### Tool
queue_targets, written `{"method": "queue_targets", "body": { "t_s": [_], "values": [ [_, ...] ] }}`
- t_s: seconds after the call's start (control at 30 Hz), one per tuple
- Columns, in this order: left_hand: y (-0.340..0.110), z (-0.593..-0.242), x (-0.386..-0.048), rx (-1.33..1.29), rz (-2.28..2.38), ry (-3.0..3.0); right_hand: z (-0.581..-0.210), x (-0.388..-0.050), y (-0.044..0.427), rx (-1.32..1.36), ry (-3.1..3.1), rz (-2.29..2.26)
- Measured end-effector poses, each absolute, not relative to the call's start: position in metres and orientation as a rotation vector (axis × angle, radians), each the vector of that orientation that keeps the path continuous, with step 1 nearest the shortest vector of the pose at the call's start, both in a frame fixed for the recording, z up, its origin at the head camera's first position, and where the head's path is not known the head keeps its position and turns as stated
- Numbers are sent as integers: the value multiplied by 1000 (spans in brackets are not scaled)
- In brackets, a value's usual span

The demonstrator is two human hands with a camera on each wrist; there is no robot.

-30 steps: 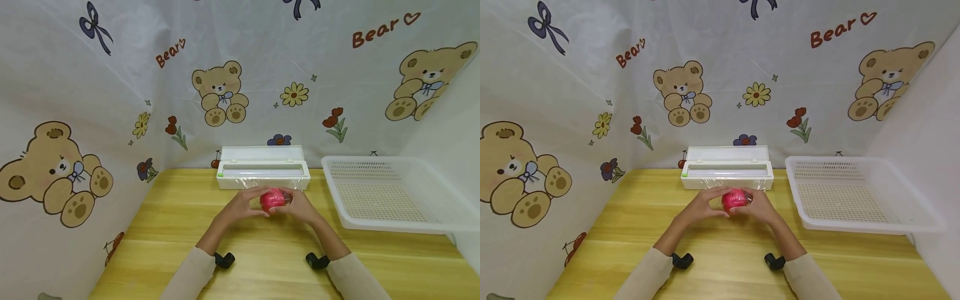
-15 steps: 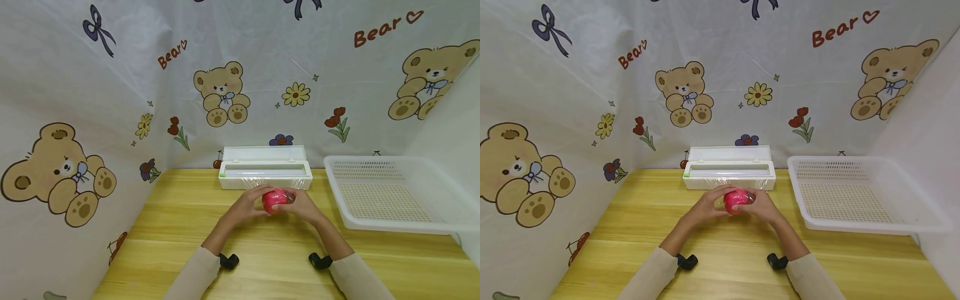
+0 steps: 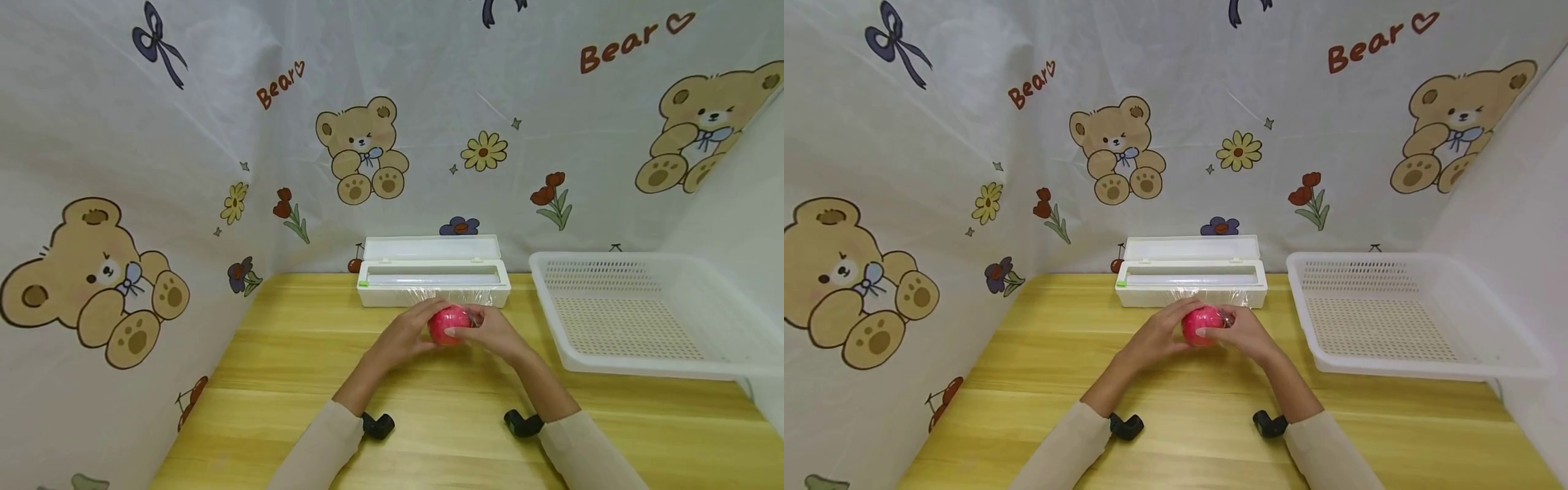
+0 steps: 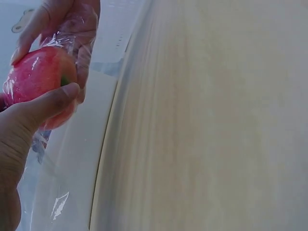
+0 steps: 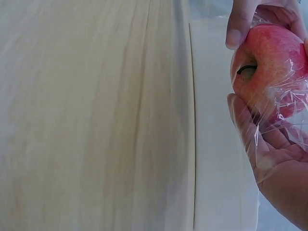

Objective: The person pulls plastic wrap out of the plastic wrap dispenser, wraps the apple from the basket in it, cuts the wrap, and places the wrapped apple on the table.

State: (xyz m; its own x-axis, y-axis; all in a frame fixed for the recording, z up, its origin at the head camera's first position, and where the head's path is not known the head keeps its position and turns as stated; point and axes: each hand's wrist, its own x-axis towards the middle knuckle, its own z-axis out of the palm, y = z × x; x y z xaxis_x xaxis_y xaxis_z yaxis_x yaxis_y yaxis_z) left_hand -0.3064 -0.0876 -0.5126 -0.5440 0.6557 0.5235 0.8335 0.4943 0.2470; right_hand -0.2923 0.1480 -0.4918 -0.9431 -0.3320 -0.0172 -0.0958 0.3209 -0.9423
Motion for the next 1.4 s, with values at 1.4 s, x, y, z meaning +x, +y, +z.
{"method": "queue_targets", "body": {
  "t_s": [1.4],
  "values": [
    [-93,-512,-309,-1169,-717,-2457,-477,-281,134,-509,2799,-1498]
  ]
}}
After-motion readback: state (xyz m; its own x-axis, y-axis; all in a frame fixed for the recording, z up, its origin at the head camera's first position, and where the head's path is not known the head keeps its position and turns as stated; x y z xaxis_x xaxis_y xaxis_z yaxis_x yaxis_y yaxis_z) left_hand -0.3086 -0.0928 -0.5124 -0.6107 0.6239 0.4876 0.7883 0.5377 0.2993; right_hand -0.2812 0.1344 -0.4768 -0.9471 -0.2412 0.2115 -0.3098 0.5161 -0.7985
